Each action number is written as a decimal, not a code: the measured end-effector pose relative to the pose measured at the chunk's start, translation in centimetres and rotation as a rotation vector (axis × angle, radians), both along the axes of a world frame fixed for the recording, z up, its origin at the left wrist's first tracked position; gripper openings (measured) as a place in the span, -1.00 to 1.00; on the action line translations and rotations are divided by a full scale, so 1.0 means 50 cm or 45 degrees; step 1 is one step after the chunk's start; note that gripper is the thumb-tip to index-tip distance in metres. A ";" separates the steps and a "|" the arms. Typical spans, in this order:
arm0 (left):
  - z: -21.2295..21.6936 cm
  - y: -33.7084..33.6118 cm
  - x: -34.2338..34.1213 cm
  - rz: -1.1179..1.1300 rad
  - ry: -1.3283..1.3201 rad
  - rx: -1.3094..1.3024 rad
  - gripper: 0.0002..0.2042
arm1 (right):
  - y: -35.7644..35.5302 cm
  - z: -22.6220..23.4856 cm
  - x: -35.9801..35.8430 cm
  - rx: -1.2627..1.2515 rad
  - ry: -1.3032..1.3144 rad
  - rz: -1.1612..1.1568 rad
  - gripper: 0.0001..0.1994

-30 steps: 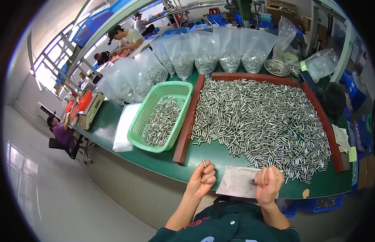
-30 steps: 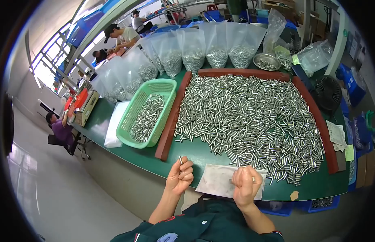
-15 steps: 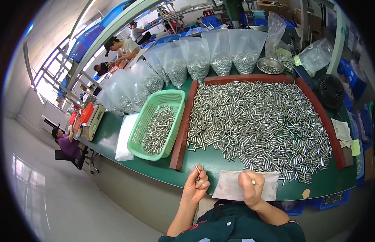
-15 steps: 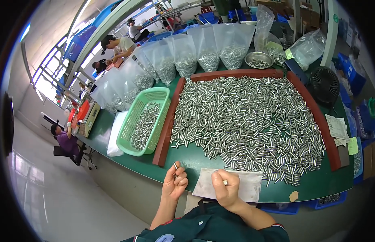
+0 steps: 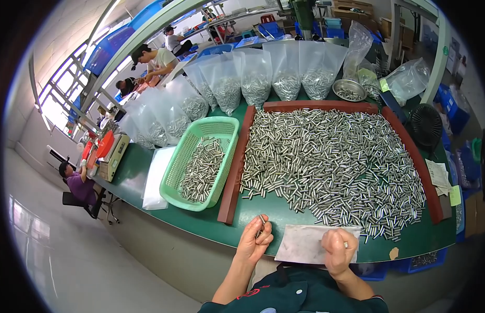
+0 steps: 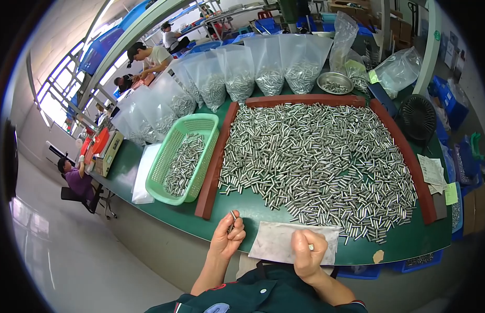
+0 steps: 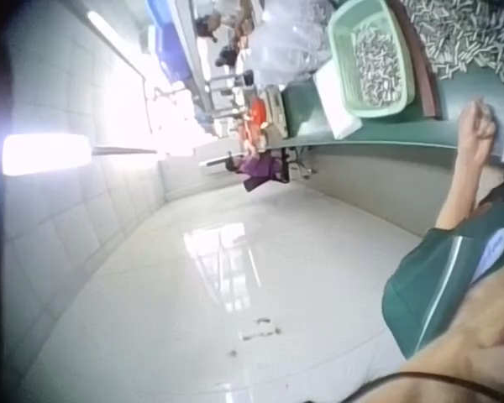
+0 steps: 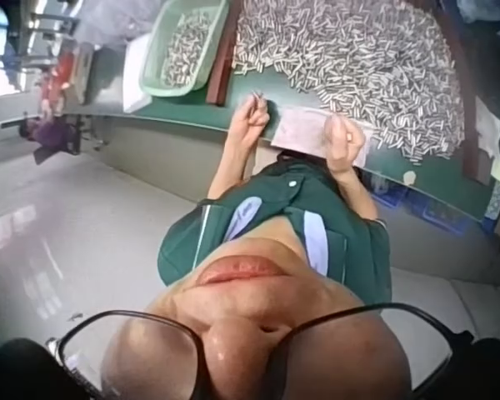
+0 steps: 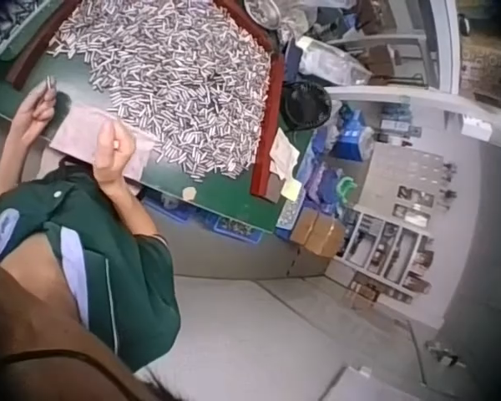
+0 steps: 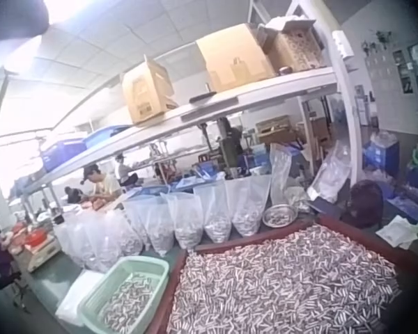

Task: Inspecting small cylindrical metal pins at a manufacturing workbench using a hand tool.

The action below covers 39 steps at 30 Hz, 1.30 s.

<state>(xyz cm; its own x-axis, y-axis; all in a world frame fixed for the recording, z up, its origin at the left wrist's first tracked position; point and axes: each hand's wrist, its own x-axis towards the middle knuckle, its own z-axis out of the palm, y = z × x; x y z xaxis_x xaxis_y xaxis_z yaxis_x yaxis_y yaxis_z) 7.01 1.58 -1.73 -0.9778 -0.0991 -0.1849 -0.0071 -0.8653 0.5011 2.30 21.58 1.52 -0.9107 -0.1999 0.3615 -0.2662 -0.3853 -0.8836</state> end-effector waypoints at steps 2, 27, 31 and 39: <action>0.008 0.006 -0.002 -0.023 -0.023 -0.048 -0.85 | 0.012 0.022 0.010 -0.092 -0.025 -0.058 -0.68; 0.005 0.003 -0.013 -0.189 0.142 -0.161 -0.88 | 0.066 0.018 0.106 -0.277 0.029 -0.262 -0.70; 0.007 0.007 -0.004 -0.156 0.111 -0.157 -0.88 | 0.057 0.012 0.106 -0.283 -0.038 -0.216 -0.69; 0.006 0.008 -0.005 -0.188 0.152 -0.149 -0.87 | 0.036 0.017 0.086 -0.194 -0.089 -0.228 -0.68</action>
